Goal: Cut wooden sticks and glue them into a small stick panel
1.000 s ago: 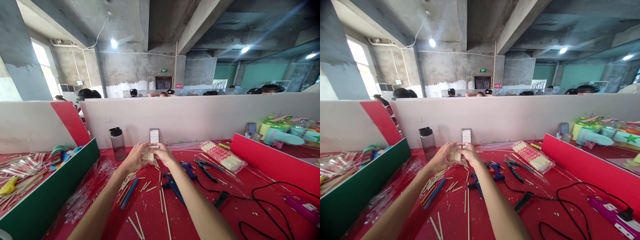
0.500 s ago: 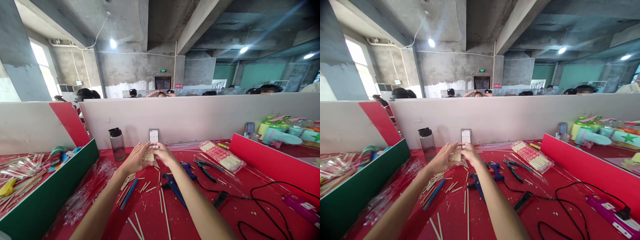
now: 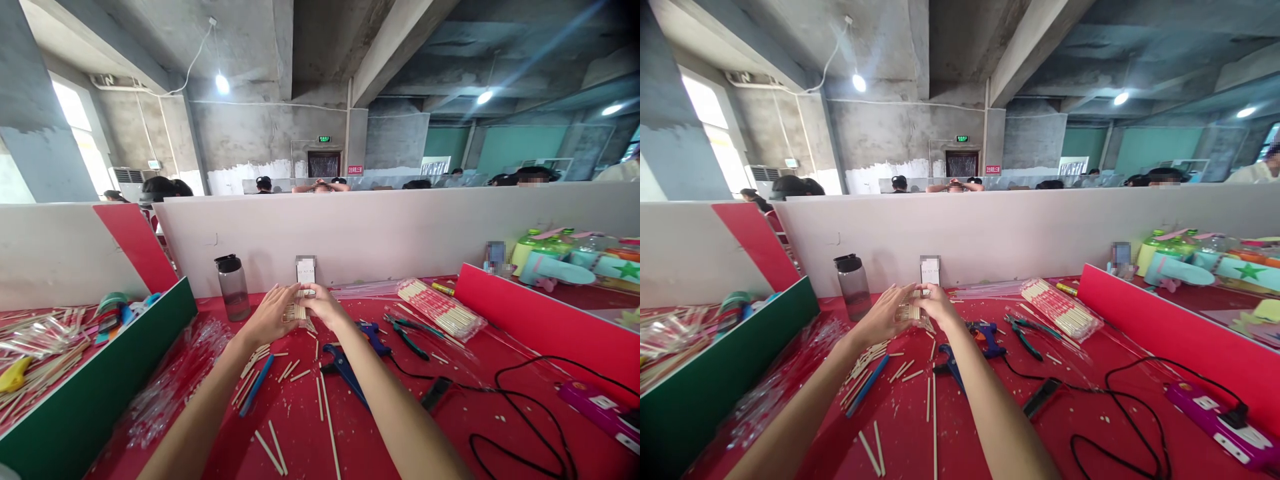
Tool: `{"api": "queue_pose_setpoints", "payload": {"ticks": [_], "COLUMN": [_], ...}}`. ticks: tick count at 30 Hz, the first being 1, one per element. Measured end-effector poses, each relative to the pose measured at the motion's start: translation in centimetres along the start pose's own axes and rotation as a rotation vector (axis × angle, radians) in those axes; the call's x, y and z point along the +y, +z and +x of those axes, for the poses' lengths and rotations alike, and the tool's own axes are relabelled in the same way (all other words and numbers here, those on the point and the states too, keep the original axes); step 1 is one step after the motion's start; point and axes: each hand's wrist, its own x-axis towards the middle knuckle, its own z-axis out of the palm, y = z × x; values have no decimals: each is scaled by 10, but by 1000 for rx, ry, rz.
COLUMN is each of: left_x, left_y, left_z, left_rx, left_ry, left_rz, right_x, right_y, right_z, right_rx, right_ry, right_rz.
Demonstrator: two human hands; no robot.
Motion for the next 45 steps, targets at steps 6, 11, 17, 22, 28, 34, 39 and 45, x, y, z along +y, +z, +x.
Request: {"api": "queue_pose_setpoints", "payload": {"ticks": [6,11,17,22,28,34,39,45], "left_x": [11,53,88,80,67,59,48,45], "left_y": [-23,-64,-70,-38,-25,-38,-31,-18], "left_z": [6,7,-9,-39,-75,-91,-98,-99], "left_rx": [22,-129,-507,-563,-579,-735,-820,-833], "left_ry": [29,12,46,-73,-147,-196,-223,-257], "left_rz": [56,-11,-162,-109,-170,-270,-361,-345], "right_x": [-9,-25,-48,-61,-45,-11,-4,-4], "right_y": [-10,-34,-56,-59,-46,-27,-20,-15], "right_z": [-3,-8,-27,-63,-118,-141,-143,-146], "right_rx": [-42,-62,56,35,-173,-379,-391,-385], "right_ry": [24,-49,-142,-133,-168,-310,-346,-398], "right_rz": [-105,-409,-641,-738,-1009,-1178,-1222,-1235]}}
